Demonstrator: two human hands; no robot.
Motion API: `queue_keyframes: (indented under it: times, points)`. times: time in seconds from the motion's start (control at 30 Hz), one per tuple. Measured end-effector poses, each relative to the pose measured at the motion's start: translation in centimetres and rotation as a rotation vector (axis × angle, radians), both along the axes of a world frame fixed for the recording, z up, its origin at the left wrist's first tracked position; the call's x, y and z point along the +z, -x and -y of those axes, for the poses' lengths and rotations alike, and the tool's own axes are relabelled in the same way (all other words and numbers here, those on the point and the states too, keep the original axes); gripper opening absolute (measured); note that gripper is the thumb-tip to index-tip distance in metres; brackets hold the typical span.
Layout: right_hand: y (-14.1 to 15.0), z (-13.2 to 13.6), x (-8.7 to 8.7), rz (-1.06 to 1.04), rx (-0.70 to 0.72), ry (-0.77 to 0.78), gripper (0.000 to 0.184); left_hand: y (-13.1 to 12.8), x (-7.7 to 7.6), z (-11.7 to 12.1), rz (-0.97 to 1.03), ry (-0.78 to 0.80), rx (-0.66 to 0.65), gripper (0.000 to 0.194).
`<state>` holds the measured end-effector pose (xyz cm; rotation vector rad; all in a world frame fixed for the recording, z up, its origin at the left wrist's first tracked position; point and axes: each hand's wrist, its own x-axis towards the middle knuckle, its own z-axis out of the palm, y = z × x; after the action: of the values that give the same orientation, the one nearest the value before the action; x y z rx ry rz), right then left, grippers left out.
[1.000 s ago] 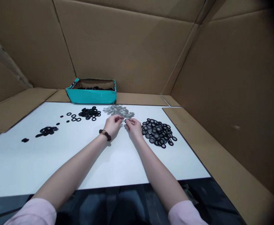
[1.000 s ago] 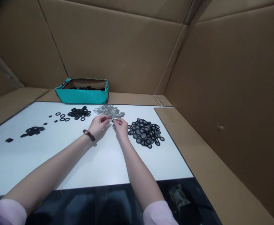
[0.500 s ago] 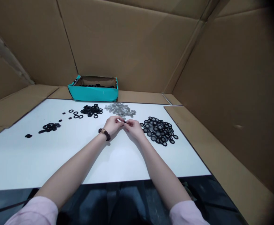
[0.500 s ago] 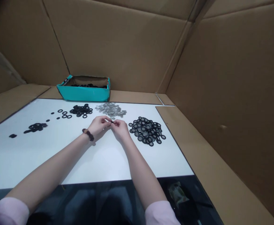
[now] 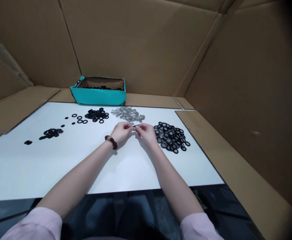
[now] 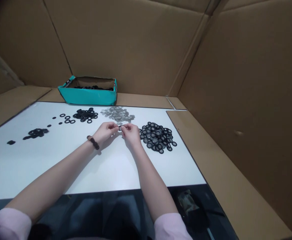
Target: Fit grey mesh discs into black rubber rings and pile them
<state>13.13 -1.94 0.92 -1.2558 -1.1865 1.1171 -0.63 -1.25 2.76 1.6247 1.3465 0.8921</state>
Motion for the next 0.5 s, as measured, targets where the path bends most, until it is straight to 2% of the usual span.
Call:
queue_keyframes:
  times: [0.17,0.27,0.37,0.5]
  points:
    - [-0.6,-0.2,0.1,-0.061,0.162,0.171,0.023,1.0,1.0,-0.1,-0.284,-0.182,-0.125,0.014]
    - [-0.7,0.2,0.5,-0.056,0.225,0.194,0.024,1.4,0.9,-0.4,-0.302,-0.194,-0.21,0.017]
    - [-0.6,0.6,0.7,-0.04,0.229,0.163,0.023,1.4,0.3,-0.6,-0.295,-0.189,-0.217,0.021]
    - [-0.5,0.8,0.2,0.061,0.163,0.119,0.021,0.7,-0.4,-0.6,-0.31,-0.205,-0.178,0.02]
